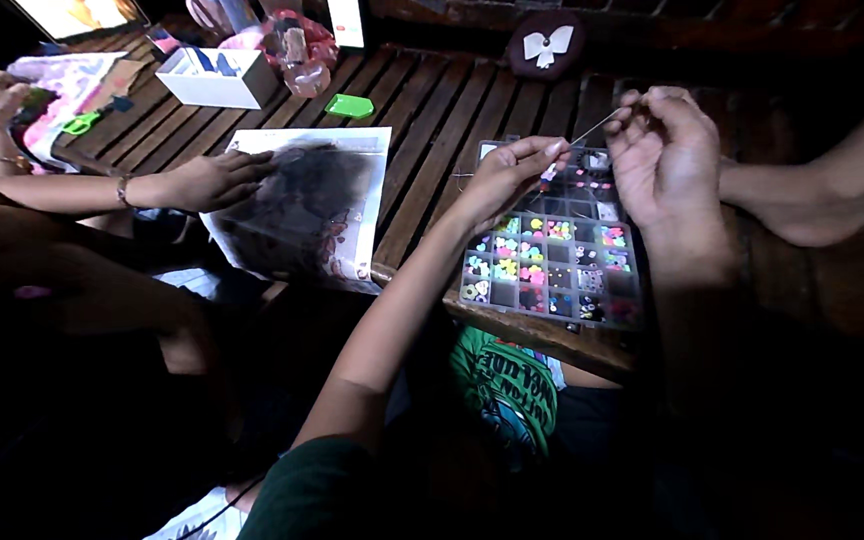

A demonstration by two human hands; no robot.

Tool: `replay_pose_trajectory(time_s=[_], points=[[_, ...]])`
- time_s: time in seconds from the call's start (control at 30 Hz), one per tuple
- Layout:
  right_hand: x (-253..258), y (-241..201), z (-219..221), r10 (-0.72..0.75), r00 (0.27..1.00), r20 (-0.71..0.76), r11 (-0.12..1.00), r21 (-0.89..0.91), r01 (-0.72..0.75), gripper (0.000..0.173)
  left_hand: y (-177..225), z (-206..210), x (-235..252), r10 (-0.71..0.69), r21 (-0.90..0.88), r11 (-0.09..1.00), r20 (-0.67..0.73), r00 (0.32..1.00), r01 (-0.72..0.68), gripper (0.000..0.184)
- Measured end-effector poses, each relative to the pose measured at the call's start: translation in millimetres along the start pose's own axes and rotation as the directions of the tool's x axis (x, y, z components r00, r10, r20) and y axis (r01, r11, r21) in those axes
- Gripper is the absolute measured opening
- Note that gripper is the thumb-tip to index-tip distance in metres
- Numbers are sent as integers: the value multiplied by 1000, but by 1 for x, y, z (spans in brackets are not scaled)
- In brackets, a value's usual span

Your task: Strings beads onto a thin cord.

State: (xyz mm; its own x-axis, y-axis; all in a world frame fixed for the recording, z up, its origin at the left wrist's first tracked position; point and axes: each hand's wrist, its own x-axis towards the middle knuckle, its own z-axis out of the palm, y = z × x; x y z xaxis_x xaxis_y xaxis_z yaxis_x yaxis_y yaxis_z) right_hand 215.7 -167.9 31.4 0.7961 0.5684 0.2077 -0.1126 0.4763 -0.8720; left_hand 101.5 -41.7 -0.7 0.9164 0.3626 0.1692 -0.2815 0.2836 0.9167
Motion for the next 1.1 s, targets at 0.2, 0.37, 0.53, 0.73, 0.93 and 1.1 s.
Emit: replay_pose_trajectory(time_s=[0.2, 0.37, 0.53, 0.73, 0.93, 1.1], points=[[-5, -1, -3, -61, 998, 35, 998, -20, 61, 20, -3, -2, 2, 2, 10, 1000, 35, 999, -2, 18], [-4, 1, -1, -46, 996, 78, 993, -109, 54, 18, -2, -1, 1, 9, 32, 999, 51, 999, -11, 14], [-2, 2, -1, -40, 995, 96, 993, -103, 50, 17, -1, -2, 0, 11, 20, 1000, 76, 997, -12, 23], [-1, 0, -1, -51, 995, 80, 996, -65, 57, 17, 0, -1, 0, -24, 22, 1000, 72, 997, 23, 22], [0, -1, -2, -65, 994, 93, 996, -56, 71, 19, 0, -2, 0, -37, 54, 998, 107, 994, 31, 23], [-2, 2, -3, -72, 983, 166, 986, -138, 96, 18, 1, 0, 0, -27, 56, 998, 118, 993, 21, 21]])
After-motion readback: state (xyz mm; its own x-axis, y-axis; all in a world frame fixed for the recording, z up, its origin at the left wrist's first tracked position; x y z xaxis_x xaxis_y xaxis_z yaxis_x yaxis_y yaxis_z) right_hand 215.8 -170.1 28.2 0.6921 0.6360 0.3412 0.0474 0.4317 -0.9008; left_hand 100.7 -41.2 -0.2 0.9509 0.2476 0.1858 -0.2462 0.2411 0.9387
